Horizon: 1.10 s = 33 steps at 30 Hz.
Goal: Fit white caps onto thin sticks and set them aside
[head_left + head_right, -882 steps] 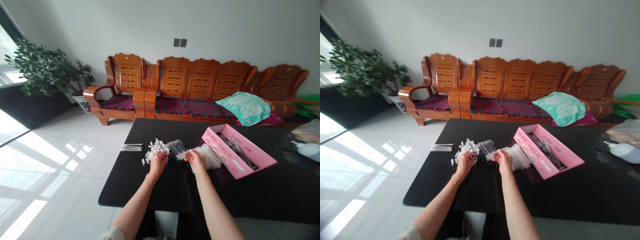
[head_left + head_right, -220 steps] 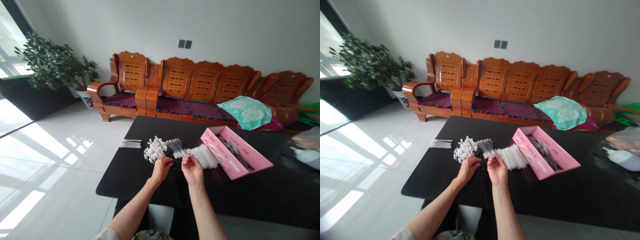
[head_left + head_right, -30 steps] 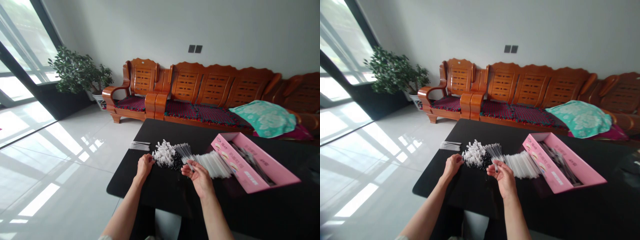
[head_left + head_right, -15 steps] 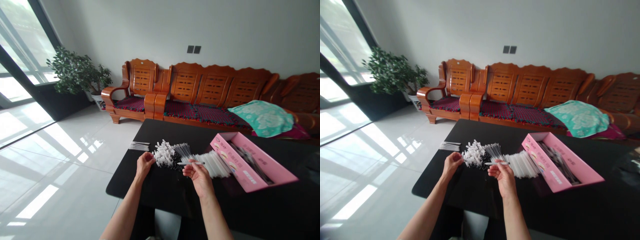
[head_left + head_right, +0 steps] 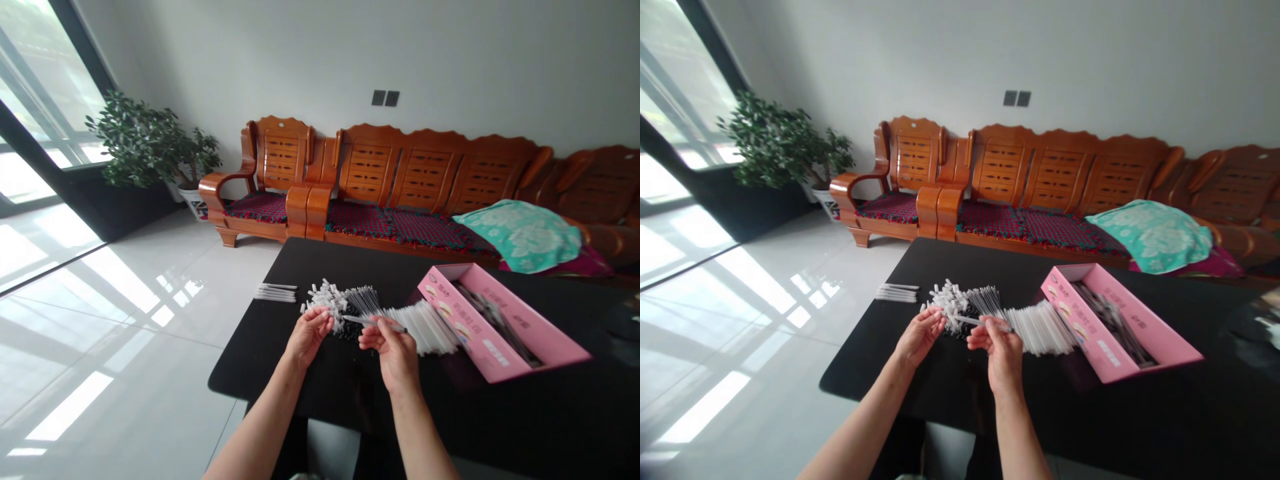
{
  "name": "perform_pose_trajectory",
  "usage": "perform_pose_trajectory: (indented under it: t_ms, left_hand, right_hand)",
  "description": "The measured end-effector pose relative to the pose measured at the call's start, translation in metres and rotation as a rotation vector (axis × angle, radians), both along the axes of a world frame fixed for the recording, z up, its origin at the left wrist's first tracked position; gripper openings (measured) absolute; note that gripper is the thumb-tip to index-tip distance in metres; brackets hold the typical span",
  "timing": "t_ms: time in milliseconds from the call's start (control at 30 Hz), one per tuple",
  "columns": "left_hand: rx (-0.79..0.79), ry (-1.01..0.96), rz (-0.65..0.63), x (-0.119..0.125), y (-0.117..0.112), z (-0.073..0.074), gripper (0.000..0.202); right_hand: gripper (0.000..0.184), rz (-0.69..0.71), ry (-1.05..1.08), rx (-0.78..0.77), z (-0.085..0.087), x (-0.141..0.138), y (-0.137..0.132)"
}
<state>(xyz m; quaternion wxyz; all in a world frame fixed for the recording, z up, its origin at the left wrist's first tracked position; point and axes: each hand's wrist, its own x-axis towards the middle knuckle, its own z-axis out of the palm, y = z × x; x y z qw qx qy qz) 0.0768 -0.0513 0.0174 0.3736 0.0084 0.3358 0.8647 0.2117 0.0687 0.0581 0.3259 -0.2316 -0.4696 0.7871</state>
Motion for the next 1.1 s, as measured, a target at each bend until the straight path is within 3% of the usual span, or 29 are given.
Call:
perform_pose_trajectory:
  t_ms: [433,700,1100]
  left_hand:
    - [-0.049,0.183,-0.091,0.022,0.01,0.013,0.029]
    - [-0.184,0.367,-0.161,0.022,0.008,0.015,0.039]
    - [-0.202,0.423,0.048,0.053,0.024,0.02,0.034]
  right_hand:
    - [0.038,0.005,-0.063,0.06,-0.007,-0.003,0.0]
    - [0.039,-0.028,-0.066,0.033,-0.009,-0.002,0.005]
    - [0.034,-0.136,-0.047,-0.113,0.001,-0.007,0.006]
